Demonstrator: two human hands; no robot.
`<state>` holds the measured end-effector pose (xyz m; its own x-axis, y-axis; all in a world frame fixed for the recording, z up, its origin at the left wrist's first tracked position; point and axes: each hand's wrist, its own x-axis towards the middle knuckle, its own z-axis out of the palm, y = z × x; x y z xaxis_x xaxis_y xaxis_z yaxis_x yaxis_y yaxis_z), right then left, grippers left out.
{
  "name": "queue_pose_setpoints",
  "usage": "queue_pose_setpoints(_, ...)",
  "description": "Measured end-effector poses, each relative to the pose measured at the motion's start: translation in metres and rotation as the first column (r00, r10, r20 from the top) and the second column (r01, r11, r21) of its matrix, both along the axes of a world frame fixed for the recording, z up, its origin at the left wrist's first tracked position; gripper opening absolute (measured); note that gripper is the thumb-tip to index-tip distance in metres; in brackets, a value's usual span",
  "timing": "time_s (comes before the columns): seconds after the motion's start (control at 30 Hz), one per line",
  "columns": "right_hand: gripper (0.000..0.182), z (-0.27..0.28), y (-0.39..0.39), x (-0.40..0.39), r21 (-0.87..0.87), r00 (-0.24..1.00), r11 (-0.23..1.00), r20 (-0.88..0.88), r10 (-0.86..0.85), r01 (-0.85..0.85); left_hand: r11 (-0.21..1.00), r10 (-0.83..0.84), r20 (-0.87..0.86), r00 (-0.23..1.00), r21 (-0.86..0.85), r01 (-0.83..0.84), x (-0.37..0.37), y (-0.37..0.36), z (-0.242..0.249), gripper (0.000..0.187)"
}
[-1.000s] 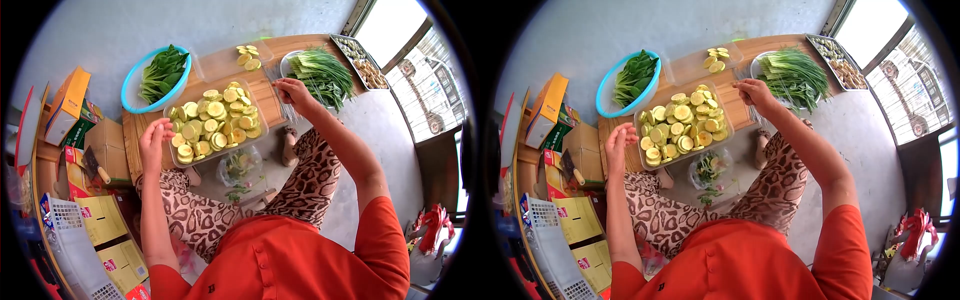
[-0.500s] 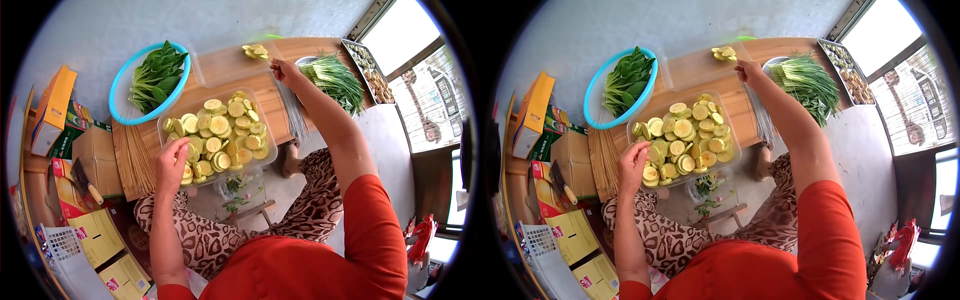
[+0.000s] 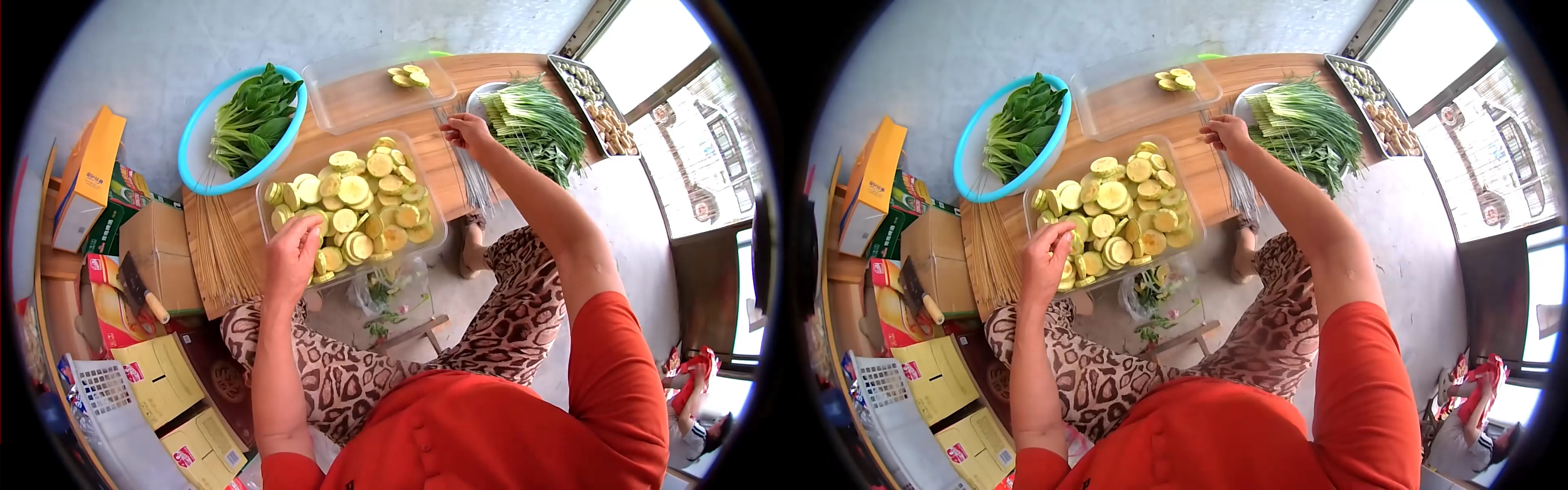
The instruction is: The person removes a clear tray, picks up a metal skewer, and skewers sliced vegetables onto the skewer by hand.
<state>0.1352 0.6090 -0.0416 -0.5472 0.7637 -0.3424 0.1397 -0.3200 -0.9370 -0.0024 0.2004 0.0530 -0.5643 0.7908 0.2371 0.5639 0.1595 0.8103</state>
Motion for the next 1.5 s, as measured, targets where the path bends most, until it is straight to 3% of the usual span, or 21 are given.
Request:
queue_pose_setpoints(0.3, 0.009, 0.0, 0.007, -0.016, -0.022, 0.997, 0.999, 0.074, -0.025, 0.027, 0.998, -0.03, -0.065, 0.997, -0.049, 0.026, -0.001, -0.003, -0.011, 0.017)
queue_pose_setpoints(0.5, 0.02, 0.005, 0.007, -0.01, 0.046, 0.999, 0.999, 0.033, 0.005, -0.006, 0.996, -0.022, -0.073, 0.997, -0.092, 0.015, -0.006, 0.004, -0.012, 0.019)
queue_pose_setpoints(0.57, 0.019, 0.015, -0.003, 0.002, 0.088, 0.996, 0.996, 0.085, -0.02, 0.013, 0.994, 0.023, -0.069, 0.997, -0.101, -0.03, -0.007, 0.005, -0.013, 0.02)
queue_pose_setpoints(0.6, 0.017, 0.017, -0.003, 0.01, 0.207, 0.981, 0.975, 0.189, 0.036, -0.076, 0.992, 0.044, -0.093, 0.995, -0.112, -0.055, -0.007, 0.004, -0.01, 0.021)
queue_pose_setpoints(0.67, 0.015, 0.012, -0.006, 0.03, 0.361, 0.917, 0.905, 0.393, 0.071, -0.225, 0.994, 0.069, -0.089, 0.994, -0.084, -0.076, -0.01, 0.003, -0.012, 0.02)
queue_pose_setpoints(0.7, 0.015, 0.006, -0.011, 0.042, 0.343, 0.909, 0.912, 0.411, 0.07, -0.225, 0.992, 0.08, -0.084, 0.993, -0.094, -0.087, -0.01, 0.002, -0.011, 0.019)
queue_pose_setpoints(0.77, 0.018, 0.001, -0.015, 0.059, 0.413, 0.688, 0.714, 0.714, 0.131, -0.565, 0.994, 0.061, -0.07, 0.996, -0.081, -0.067, -0.013, 0.0, -0.014, 0.018)
queue_pose_setpoints(0.83, 0.026, -0.011, -0.031, 0.072, 0.352, 0.515, 0.671, 0.855, 0.053, -0.653, 0.996, 0.058, -0.063, 0.996, -0.064, -0.062, -0.018, 0.0, -0.02, 0.018)
queue_pose_setpoints(0.9, 0.032, -0.055, -0.025, 0.08, 0.427, 0.365, 0.496, 0.904, -0.221, -0.756, 0.996, 0.08, -0.094, 0.992, -0.042, -0.085, -0.024, -0.004, -0.03, 0.018)
queue_pose_setpoints(0.93, 0.039, -0.058, -0.03, 0.082, 0.414, 0.35, 0.541, 0.91, -0.223, -0.732, 0.995, 0.089, -0.093, 0.992, -0.032, -0.092, -0.026, -0.005, -0.033, 0.019)
queue_pose_setpoints(0.97, 0.042, -0.062, -0.033, 0.084, 0.457, 0.372, 0.493, 0.889, -0.267, -0.74, 0.994, 0.101, -0.093, 0.99, -0.03, -0.104, -0.028, -0.006, -0.035, 0.019)
queue_pose_setpoints(1.0, 0.046, -0.064, -0.03, 0.08, 0.357, 0.29, 0.547, 0.934, -0.208, -0.757, 0.995, 0.098, -0.1, 0.99, -0.026, -0.101, -0.029, -0.007, -0.036, 0.02)
queue_pose_setpoints(1.07, 0.045, -0.055, -0.031, 0.075, 0.278, 0.265, 0.587, 0.958, -0.11, -0.76, 0.996, 0.084, -0.159, 0.984, -0.009, -0.087, -0.038, -0.005, -0.046, 0.021)
queue_pose_setpoints(1.1, 0.042, -0.076, -0.017, 0.075, 0.339, 0.285, 0.498, 0.941, -0.185, -0.798, 0.998, 0.067, -0.206, 0.976, 0.004, -0.068, -0.041, -0.006, -0.052, 0.022)
queue_pose_setpoints(1.13, 0.039, -0.082, -0.009, 0.074, 0.296, 0.289, 0.578, 0.951, -0.107, -0.76, 0.997, 0.075, -0.205, 0.976, -0.018, -0.08, -0.04, -0.011, -0.052, 0.022)
queue_pose_setpoints(1.27, 0.03, -0.061, -0.02, 0.073, 0.18, 0.267, 0.639, 0.963, 0.041, -0.747, 0.993, 0.102, -0.216, 0.971, -0.038, -0.113, -0.044, -0.011, -0.051, 0.021)
queue_pose_setpoints(1.33, 0.027, -0.052, -0.03, 0.08, 0.284, 0.514, 0.677, 0.843, 0.162, -0.679, 0.993, 0.106, -0.238, 0.965, -0.027, -0.116, -0.046, -0.014, -0.053, 0.021)
queue_pose_setpoints(1.5, 0.022, -0.051, -0.034, 0.081, 0.363, 0.691, 0.752, 0.703, 0.167, -0.551, 0.995, 0.094, -0.19, 0.977, -0.017, -0.099, -0.044, -0.011, -0.054, 0.019)
